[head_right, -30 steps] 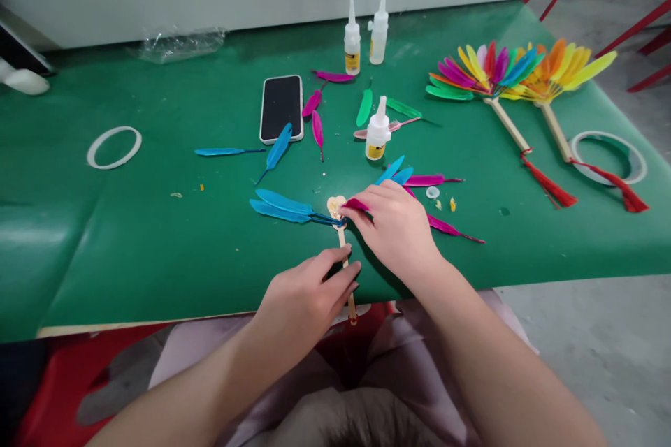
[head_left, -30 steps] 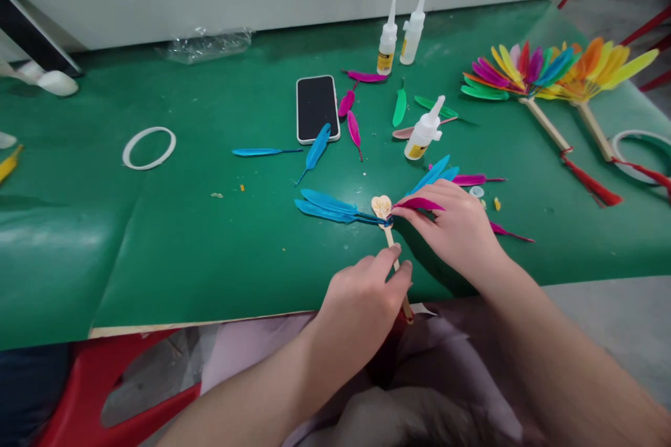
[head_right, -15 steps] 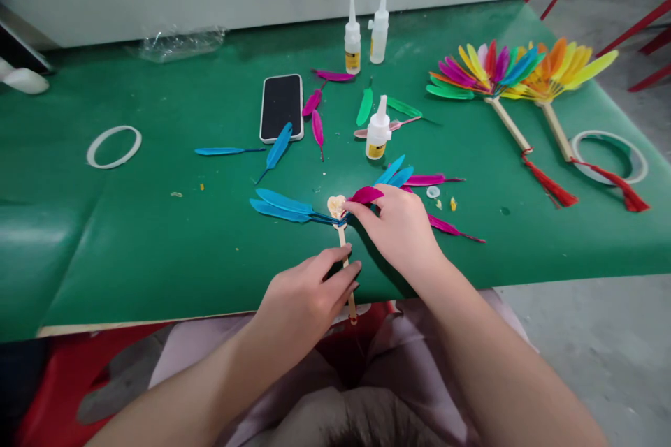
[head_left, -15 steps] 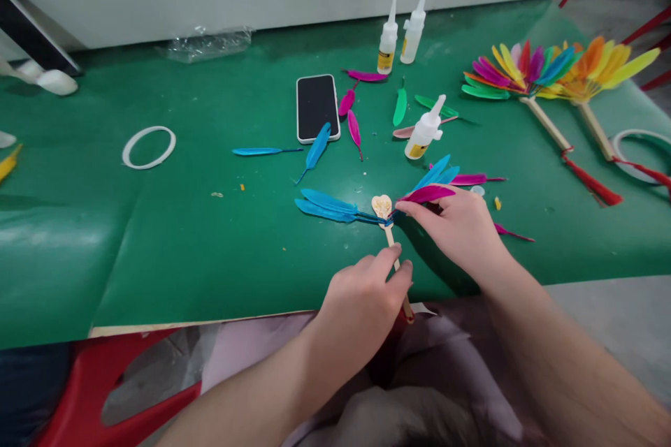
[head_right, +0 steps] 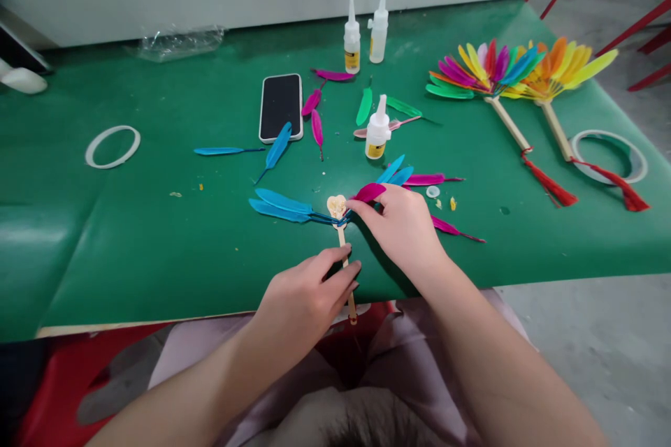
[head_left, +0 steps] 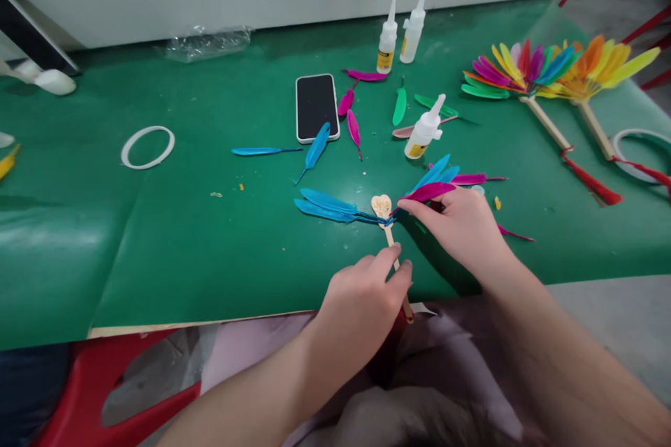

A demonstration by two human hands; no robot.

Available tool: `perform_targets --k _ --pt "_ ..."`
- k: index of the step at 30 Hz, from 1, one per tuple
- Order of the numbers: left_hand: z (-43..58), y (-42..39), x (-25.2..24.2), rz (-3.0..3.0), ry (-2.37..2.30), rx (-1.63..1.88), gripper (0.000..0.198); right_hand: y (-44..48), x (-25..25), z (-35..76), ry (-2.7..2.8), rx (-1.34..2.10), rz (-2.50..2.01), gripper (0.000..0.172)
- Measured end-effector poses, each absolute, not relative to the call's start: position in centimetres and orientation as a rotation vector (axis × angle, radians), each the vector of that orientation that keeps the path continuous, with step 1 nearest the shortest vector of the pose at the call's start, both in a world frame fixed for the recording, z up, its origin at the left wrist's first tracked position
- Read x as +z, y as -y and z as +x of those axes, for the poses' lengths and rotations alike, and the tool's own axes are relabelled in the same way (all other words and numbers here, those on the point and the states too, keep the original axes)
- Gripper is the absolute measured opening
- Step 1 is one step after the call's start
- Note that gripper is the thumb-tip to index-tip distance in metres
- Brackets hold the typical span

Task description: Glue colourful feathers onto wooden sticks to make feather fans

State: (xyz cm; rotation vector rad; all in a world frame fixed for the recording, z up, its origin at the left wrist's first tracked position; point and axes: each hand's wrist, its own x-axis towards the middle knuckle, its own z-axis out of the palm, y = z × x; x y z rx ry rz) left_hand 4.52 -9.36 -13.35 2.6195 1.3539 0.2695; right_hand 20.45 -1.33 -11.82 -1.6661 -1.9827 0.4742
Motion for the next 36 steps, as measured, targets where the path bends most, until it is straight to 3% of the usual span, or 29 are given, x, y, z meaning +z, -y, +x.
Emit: perform_targets --k 36 --pt "4.63 9.33 -13.37 2.626 -1.371 0.258 0.026 1.61 -12.36 19.74 1.988 0.545 -1.583 0.018"
